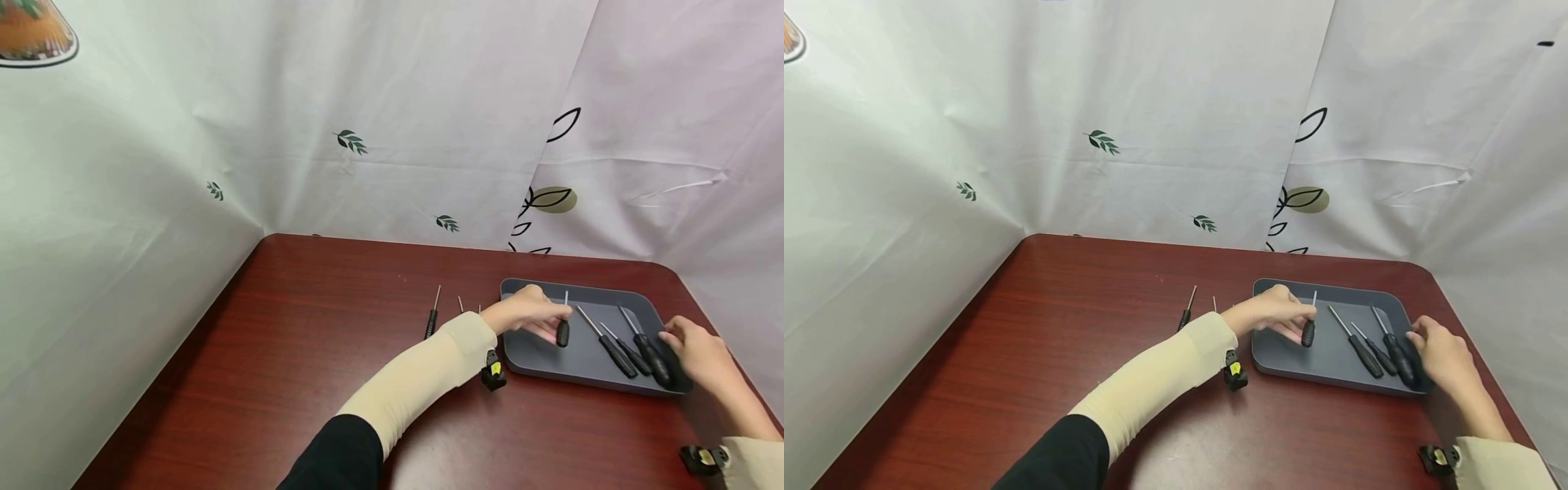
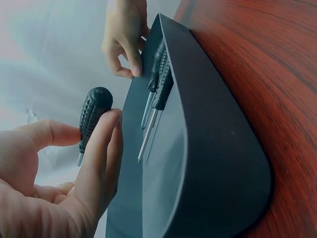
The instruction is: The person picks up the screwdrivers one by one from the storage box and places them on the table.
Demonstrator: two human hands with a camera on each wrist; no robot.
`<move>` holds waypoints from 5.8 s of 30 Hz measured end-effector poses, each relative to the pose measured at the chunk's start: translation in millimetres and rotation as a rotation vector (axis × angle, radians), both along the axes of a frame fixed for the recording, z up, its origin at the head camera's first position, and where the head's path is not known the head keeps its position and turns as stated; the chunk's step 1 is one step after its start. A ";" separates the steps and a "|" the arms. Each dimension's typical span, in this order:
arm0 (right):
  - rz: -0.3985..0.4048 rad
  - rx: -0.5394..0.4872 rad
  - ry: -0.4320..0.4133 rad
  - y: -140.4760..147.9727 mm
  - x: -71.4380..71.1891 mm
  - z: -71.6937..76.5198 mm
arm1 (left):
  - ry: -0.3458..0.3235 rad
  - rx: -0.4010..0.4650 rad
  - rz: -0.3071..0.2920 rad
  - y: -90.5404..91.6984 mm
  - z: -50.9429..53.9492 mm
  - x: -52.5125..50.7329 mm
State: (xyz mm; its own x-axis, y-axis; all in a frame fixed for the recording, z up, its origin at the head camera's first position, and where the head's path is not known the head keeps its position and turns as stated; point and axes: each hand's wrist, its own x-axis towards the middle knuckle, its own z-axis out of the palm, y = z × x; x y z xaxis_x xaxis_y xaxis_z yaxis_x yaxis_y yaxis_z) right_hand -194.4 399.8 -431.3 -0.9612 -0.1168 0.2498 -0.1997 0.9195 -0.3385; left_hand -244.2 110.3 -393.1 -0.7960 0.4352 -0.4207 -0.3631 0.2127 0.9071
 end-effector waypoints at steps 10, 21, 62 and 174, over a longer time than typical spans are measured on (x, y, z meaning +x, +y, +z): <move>-0.001 -0.001 -0.003 0.6 -0.7 0.5 | -0.027 0.029 0.021 -10.0 0.4 -2.3; -0.003 0.003 -0.009 -0.4 0.2 2.2 | -0.018 0.063 -0.007 -22.8 0.8 -5.4; -0.001 -0.005 -0.010 0.7 2.6 -1.5 | 0.020 0.079 -0.045 -82.9 4.7 -6.9; -0.017 -0.005 -0.028 0.2 0.5 -0.3 | 0.067 -0.072 0.094 -266.5 12.1 -9.2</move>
